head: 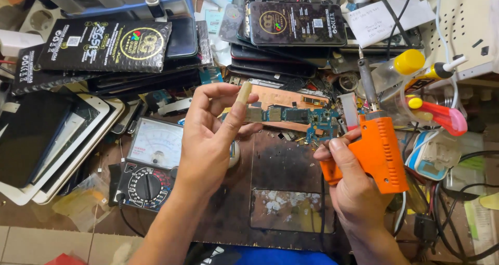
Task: The person uses a soldering iron to work on a small blue circuit board, applying solder to specific points. They then use a magnifying loupe to closely inspect the soldered area on the board.
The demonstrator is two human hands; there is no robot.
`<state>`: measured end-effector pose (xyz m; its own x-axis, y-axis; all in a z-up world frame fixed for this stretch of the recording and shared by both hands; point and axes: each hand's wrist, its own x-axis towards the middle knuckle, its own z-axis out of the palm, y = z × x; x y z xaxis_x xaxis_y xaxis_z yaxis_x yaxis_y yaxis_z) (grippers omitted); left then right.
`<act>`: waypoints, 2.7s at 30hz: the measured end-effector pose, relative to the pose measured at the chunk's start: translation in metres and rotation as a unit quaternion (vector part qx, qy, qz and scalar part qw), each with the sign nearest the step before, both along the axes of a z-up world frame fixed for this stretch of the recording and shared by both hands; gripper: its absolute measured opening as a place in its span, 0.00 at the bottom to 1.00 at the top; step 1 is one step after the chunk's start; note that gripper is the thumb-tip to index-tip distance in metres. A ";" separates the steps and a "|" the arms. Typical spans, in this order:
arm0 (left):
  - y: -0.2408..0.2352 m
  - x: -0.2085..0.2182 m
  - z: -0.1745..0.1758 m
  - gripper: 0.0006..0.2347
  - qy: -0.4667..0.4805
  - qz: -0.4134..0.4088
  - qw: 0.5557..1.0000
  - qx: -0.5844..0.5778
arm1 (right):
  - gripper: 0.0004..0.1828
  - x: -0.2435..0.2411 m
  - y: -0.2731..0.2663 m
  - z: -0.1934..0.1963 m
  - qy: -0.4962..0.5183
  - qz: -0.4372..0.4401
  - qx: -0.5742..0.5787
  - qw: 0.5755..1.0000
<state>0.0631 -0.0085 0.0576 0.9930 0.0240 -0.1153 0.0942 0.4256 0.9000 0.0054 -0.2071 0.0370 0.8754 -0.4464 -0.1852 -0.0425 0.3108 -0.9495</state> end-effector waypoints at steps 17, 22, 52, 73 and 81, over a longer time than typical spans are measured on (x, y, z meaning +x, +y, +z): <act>-0.017 -0.013 -0.029 0.08 0.004 0.085 0.996 0.026 | 0.07 0.001 0.002 -0.025 0.009 0.055 -0.108 0.993; -0.017 -0.014 -0.032 0.08 0.001 0.085 0.996 0.015 | 0.05 0.003 0.003 -0.025 0.002 0.057 -0.135 0.989; -0.013 -0.016 -0.030 0.08 -0.005 0.072 0.997 0.007 | 0.04 -0.002 0.006 -0.025 -0.032 0.061 -0.158 0.985; 0.012 -0.028 -0.005 0.10 -0.226 0.024 0.904 0.361 | 0.09 -0.028 -0.018 -0.029 0.006 0.071 -0.040 0.997; 0.006 -0.038 -0.020 0.08 -0.379 -0.090 0.763 0.516 | 0.07 -0.050 -0.017 -0.036 0.042 0.058 -0.135 0.988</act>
